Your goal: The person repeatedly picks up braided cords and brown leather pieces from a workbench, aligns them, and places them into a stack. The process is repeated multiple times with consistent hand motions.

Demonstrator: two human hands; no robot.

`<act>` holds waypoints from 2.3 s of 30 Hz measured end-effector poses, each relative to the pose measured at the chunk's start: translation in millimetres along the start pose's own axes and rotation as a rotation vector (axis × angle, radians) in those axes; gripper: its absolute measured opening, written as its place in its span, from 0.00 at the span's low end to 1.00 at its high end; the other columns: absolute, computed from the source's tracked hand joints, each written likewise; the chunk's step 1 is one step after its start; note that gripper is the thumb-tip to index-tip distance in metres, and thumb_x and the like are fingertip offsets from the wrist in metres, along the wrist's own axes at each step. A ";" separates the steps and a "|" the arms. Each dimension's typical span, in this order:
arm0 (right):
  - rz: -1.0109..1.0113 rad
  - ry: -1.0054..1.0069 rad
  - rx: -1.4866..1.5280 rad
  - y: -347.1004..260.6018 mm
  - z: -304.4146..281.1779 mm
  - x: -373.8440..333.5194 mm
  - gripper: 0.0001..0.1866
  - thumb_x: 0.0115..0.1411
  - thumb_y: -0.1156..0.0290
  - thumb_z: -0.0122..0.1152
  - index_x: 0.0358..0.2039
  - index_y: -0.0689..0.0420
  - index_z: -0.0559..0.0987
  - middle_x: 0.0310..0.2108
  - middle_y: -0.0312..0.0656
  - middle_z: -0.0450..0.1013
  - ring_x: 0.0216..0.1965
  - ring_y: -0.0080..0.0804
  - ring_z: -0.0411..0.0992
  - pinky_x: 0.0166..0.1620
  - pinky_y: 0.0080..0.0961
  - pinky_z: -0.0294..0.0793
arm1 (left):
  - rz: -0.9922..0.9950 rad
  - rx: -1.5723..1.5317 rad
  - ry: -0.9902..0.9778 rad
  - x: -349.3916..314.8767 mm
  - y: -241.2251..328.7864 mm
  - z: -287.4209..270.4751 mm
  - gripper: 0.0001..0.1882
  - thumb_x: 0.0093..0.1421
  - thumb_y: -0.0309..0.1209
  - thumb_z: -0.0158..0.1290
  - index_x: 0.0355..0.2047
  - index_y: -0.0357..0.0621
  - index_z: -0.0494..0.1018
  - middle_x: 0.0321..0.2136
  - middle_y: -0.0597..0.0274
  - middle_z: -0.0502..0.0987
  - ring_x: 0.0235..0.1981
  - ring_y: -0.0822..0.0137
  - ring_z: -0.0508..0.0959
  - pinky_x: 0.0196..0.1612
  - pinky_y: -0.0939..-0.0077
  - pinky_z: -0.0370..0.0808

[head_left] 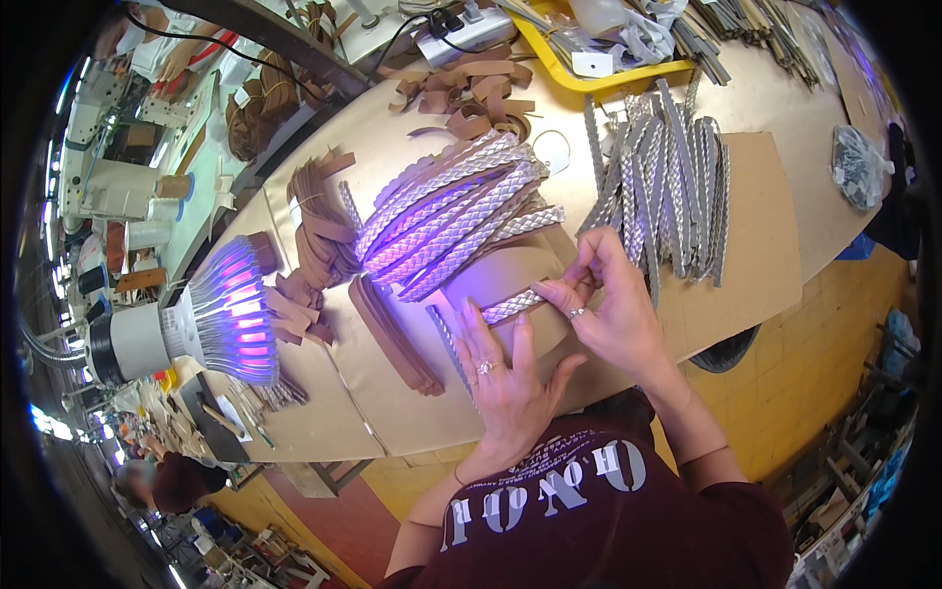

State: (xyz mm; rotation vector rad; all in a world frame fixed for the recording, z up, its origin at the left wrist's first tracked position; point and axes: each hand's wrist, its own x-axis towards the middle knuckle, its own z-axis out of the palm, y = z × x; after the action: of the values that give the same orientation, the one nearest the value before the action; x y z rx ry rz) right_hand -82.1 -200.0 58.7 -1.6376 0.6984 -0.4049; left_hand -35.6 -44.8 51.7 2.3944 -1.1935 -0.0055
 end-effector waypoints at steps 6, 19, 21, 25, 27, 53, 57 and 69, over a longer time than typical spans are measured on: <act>-0.012 -0.029 0.079 -10.8 -4.3 2.3 0.18 0.58 0.74 0.67 0.35 0.58 0.62 0.24 0.36 0.66 0.21 0.19 0.63 0.26 0.19 0.65 | 0.011 0.022 0.026 -0.2 -1.1 3.6 0.41 0.51 0.57 0.62 0.55 0.41 0.66 0.62 0.21 0.52 0.63 0.26 0.56 0.62 0.34 0.55; -0.054 -0.030 0.097 5.4 -6.3 6.7 0.20 0.58 0.71 0.68 0.36 0.58 0.62 0.22 0.36 0.67 0.19 0.17 0.60 0.23 0.19 0.63 | 0.014 0.056 0.029 0.3 -0.1 3.6 0.41 0.51 0.58 0.61 0.56 0.44 0.65 0.62 0.22 0.53 0.63 0.26 0.57 0.61 0.36 0.57; -0.043 -0.035 0.100 7.2 -5.1 7.9 0.20 0.58 0.71 0.68 0.36 0.57 0.61 0.21 0.36 0.67 0.19 0.17 0.60 0.23 0.19 0.62 | 0.016 0.061 0.026 0.3 0.2 3.4 0.41 0.51 0.59 0.61 0.56 0.43 0.65 0.62 0.21 0.54 0.63 0.26 0.57 0.61 0.36 0.57; 0.012 -0.049 0.088 7.3 -4.6 5.9 0.20 0.58 0.70 0.68 0.35 0.57 0.61 0.21 0.35 0.67 0.19 0.17 0.59 0.23 0.19 0.62 | 0.016 0.073 0.024 -1.1 -0.2 4.6 0.41 0.52 0.60 0.60 0.56 0.43 0.64 0.61 0.21 0.54 0.63 0.27 0.58 0.61 0.36 0.57; 0.030 -0.047 0.020 9.8 -4.8 5.1 0.20 0.58 0.68 0.68 0.35 0.56 0.62 0.20 0.35 0.66 0.19 0.17 0.59 0.23 0.19 0.61 | 0.030 0.077 0.038 -2.1 -1.0 5.2 0.42 0.52 0.60 0.60 0.56 0.43 0.64 0.61 0.21 0.55 0.62 0.27 0.59 0.61 0.36 0.58; -0.122 -0.327 0.481 -61.4 1.0 60.1 0.13 0.60 0.72 0.64 0.41 0.53 0.68 0.28 0.33 0.71 0.27 0.17 0.70 0.29 0.16 0.73 | 0.009 0.170 0.421 36.6 -77.6 -39.1 0.29 0.57 0.37 0.63 0.56 0.41 0.68 0.52 0.52 0.75 0.53 0.56 0.74 0.63 0.51 0.58; -0.565 0.157 -0.010 -44.6 40.2 103.1 0.09 0.52 0.74 0.64 0.33 0.55 0.74 0.30 0.42 0.70 0.36 0.36 0.71 0.37 0.34 0.74 | 0.060 0.191 0.367 84.5 -113.0 -44.5 0.19 0.65 0.34 0.53 0.54 0.38 0.71 0.50 0.49 0.76 0.49 0.52 0.76 0.55 0.57 0.69; -0.541 0.691 -0.676 -18.9 62.5 114.2 0.16 0.47 0.59 0.68 0.32 0.54 0.76 0.42 0.43 0.65 0.49 0.37 0.63 0.49 0.35 0.61 | 0.568 0.057 0.467 112.6 -70.5 27.6 0.16 0.66 0.34 0.51 0.47 0.33 0.74 0.52 0.43 0.74 0.53 0.48 0.73 0.57 0.56 0.67</act>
State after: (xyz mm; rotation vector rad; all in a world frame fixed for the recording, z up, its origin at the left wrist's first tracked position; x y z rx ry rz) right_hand 47.0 -224.6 51.4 -2.3585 0.9557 -1.2716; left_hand 82.2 -104.6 20.7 1.8628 -1.5836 0.7279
